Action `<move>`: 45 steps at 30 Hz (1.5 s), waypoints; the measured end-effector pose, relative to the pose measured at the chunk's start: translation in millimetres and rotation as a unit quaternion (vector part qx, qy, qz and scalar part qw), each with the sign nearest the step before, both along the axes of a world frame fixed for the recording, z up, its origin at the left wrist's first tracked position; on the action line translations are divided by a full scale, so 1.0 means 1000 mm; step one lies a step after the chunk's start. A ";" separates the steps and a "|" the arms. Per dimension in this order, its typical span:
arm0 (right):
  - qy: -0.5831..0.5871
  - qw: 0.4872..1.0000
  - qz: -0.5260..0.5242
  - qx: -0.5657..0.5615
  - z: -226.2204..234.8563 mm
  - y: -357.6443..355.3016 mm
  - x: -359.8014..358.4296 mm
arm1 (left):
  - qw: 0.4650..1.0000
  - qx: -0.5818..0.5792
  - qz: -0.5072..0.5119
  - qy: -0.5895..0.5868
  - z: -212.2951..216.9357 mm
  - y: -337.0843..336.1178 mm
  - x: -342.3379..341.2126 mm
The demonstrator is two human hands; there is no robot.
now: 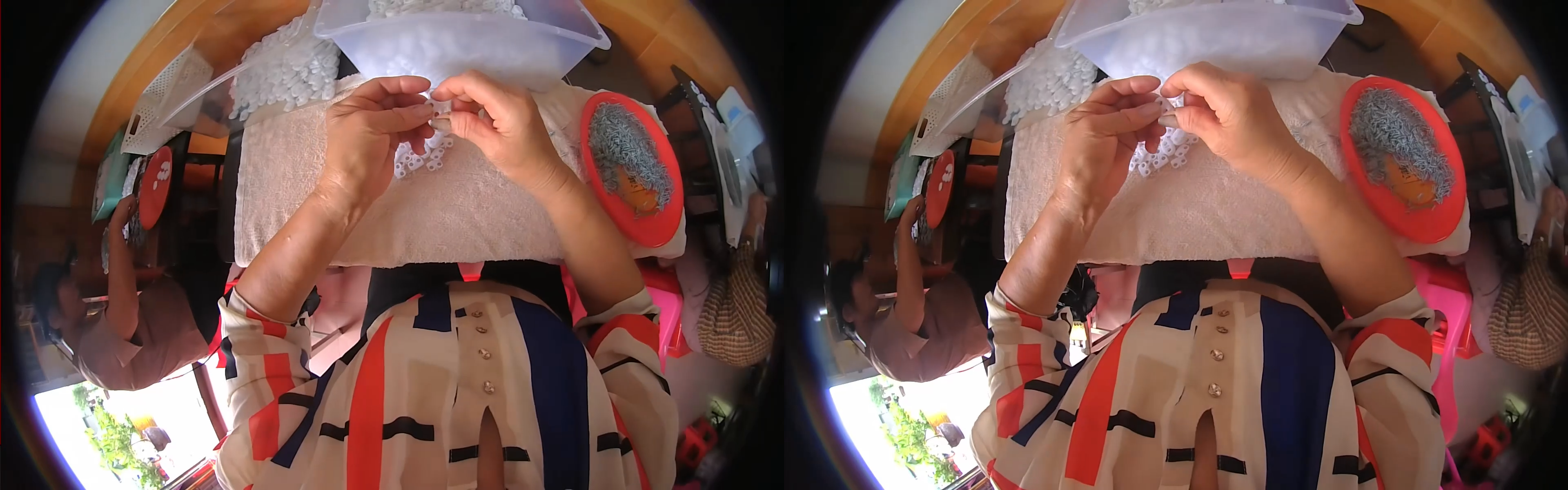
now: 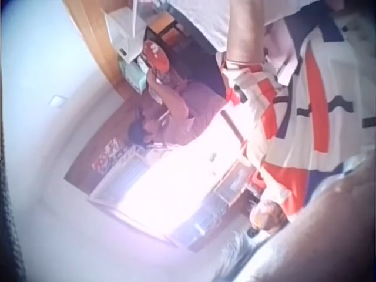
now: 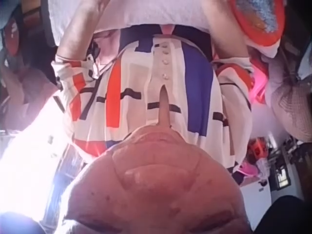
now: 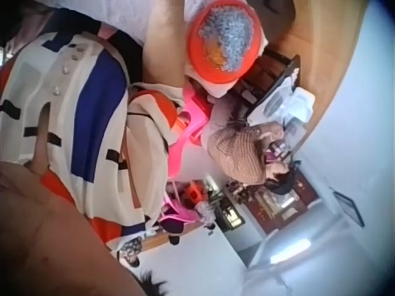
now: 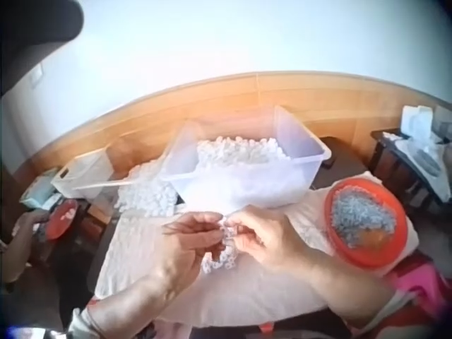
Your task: Inspecting and sorting small white plastic rings on a workstation table.
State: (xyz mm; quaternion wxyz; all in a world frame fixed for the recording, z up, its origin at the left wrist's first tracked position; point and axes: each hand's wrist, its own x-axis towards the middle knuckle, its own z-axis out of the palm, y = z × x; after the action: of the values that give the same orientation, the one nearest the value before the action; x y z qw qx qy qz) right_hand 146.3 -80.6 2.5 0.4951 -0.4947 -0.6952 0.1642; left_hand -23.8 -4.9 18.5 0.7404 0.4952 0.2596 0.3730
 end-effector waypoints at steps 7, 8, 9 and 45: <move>-0.002 0.997 -0.046 0.060 0.002 0.003 0.008 | 0.997 -0.057 -0.044 -0.008 0.003 0.010 0.021; -0.005 0.996 -0.054 0.074 0.002 0.003 0.009 | 0.997 -0.064 -0.051 -0.007 0.003 0.010 0.022; -0.007 0.996 -0.056 0.072 0.001 0.004 0.010 | 0.996 -0.066 -0.053 -0.008 0.002 0.010 0.024; -0.384 0.860 -0.172 -0.288 0.029 -0.020 0.053 | 0.992 -0.058 -0.109 -0.009 -0.019 0.018 0.012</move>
State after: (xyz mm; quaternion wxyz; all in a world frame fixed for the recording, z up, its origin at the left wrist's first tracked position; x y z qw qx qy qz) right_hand 199.0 -100.7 31.8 0.0448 -0.7508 -0.6556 0.0663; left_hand -11.8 13.3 0.0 0.8064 0.4731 0.2189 0.2791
